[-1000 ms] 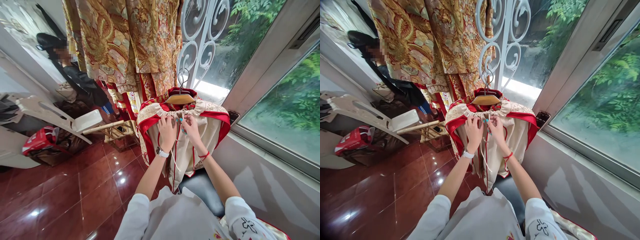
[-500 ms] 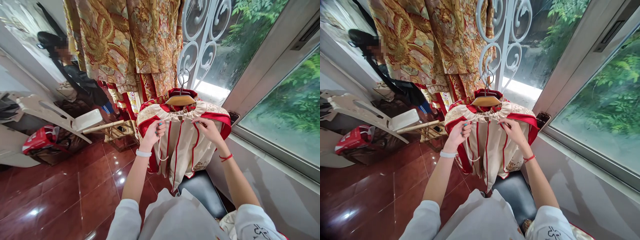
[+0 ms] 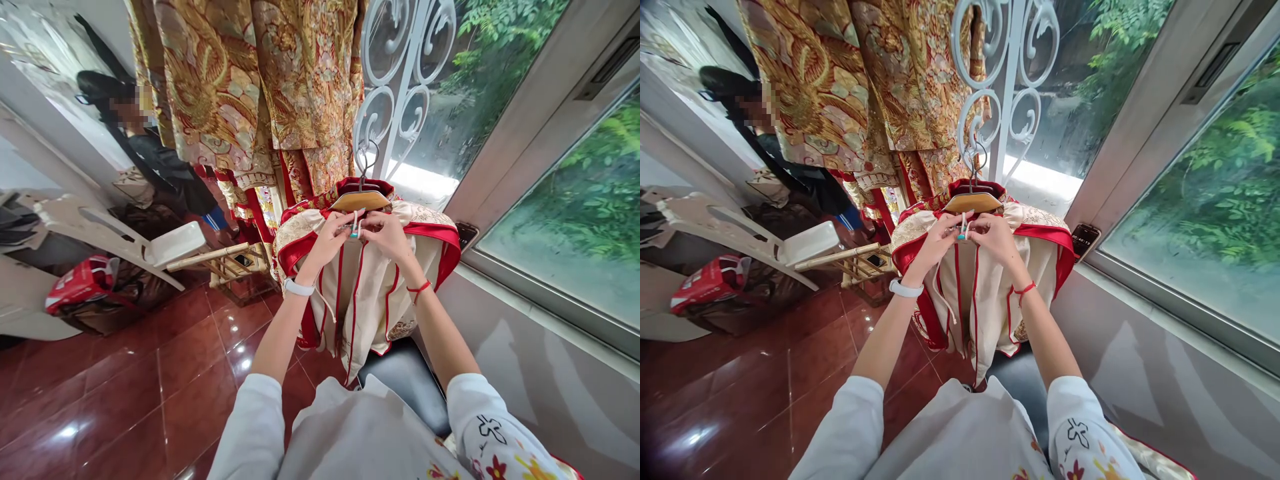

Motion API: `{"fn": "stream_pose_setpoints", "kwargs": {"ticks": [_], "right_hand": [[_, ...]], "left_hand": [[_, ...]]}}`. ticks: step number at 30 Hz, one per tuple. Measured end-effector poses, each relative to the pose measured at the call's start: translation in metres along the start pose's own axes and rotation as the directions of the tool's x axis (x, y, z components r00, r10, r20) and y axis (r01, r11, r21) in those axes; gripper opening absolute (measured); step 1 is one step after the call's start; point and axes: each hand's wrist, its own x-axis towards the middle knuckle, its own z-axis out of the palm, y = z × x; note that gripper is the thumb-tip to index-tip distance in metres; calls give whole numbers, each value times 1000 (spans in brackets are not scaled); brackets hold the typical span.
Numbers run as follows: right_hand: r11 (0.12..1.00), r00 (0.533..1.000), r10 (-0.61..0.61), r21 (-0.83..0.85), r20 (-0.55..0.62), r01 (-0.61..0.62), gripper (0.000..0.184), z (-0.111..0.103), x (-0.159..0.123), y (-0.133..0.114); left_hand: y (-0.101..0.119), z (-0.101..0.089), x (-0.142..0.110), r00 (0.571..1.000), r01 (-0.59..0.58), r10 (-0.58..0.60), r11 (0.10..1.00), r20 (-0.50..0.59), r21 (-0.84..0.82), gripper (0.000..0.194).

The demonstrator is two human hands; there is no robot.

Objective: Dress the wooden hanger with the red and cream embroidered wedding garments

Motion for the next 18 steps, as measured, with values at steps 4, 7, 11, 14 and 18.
{"fn": "stream_pose_setpoints", "kwargs": {"ticks": [4, 7, 11, 14, 18], "right_hand": [[996, 996, -40, 88, 85, 33, 30, -5, 0, 6], [997, 992, -71, 23, 107, 69, 25, -7, -2, 12], [968, 987, -118, -235, -110, 89, 25, -24, -8, 18], [951, 962, -100, -310, -255, 16, 24, -41, -18, 18], [991, 977, 124, 77, -171, -112, 26, -38, -32, 12]], "left_hand": [[-2, 0, 4, 990, -138, 129, 973, 59, 184, 28], [4, -4, 2, 981, -189, 188, 919, 38, 346, 22], [13, -23, -4, 972, -211, 231, 735, 55, 644, 20], [15, -41, -13, 979, -190, 182, 632, 95, 751, 20], [11, -44, -19, 993, -115, 109, 847, 42, 520, 16]]}}
